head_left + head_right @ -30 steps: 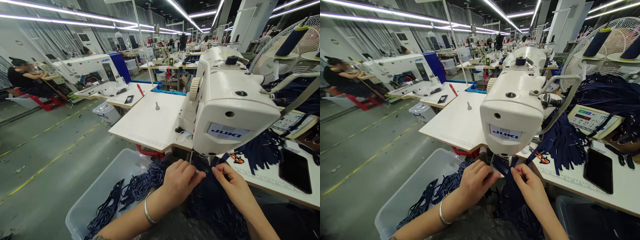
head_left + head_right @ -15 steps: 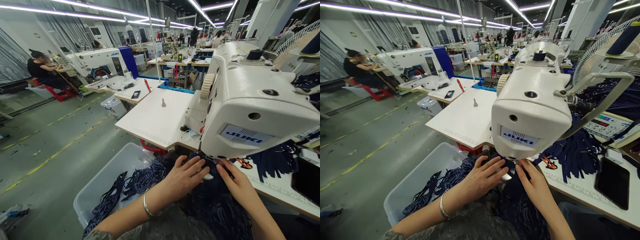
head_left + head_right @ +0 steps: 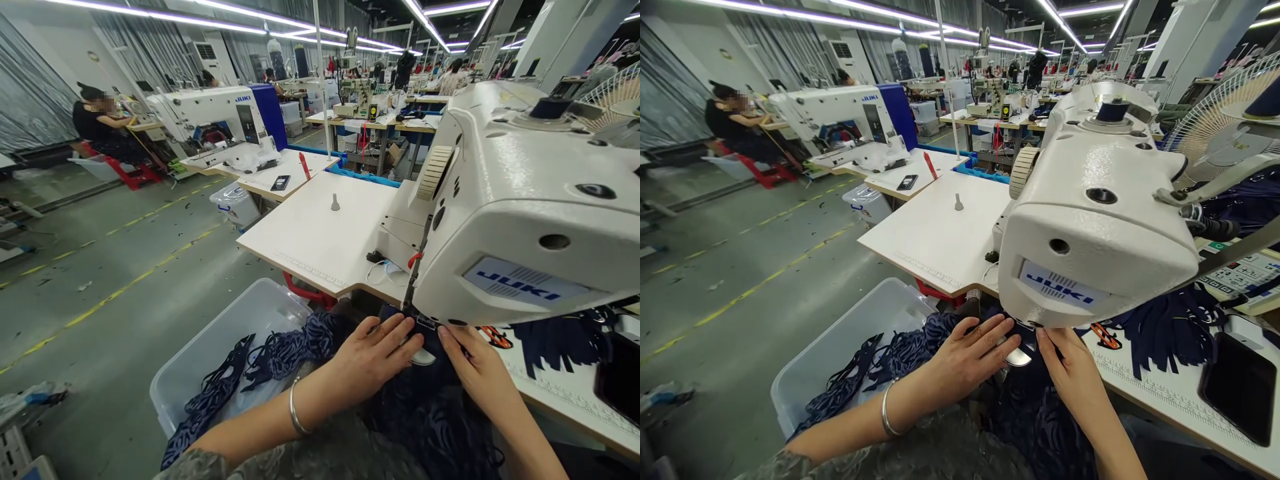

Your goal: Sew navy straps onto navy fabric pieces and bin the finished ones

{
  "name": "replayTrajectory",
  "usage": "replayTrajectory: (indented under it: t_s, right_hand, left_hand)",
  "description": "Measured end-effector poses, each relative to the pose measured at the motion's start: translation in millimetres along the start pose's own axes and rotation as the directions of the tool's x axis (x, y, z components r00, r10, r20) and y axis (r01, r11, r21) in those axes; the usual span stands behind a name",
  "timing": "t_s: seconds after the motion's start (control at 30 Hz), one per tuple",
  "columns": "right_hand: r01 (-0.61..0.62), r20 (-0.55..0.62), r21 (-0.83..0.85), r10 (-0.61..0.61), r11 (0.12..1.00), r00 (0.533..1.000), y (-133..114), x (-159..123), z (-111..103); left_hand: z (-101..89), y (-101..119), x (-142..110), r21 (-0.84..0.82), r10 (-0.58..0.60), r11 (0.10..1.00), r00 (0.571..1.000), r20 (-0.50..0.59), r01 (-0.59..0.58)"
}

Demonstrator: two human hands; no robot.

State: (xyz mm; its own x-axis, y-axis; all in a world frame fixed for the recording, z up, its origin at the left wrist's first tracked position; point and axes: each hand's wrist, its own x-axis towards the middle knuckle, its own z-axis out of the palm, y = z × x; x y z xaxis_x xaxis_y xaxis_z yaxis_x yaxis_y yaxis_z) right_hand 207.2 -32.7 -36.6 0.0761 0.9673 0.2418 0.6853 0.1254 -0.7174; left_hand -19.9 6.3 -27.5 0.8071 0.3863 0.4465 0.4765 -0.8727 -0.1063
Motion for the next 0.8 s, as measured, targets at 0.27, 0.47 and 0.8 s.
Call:
replayTrajectory:
  t_s: [0.27,0.47,0.8]
  right_hand:
    - [0.002,-0.019,-0.009,-0.003,1.0,1.0,1.8,0.5,2.9]
    - [0.007,-0.038,-0.026,-0.008,1.0,0.999,6.0,-0.4,3.4]
    - [0.002,-0.023,-0.021,-0.003,1.0,1.0,7.6,-2.1,4.4]
  left_hand:
    - [-1.4,1.0,0.3,0.025,-0.009,1.0,1.0,0.011,0.009]
    - [0.2,0.7,0.0,0.013,-0.003,1.0,1.0,0.021,0.003]
    - [-4.6,2.0,1.2,-0.005,-0.014,1.0,1.0,0.014,0.014]
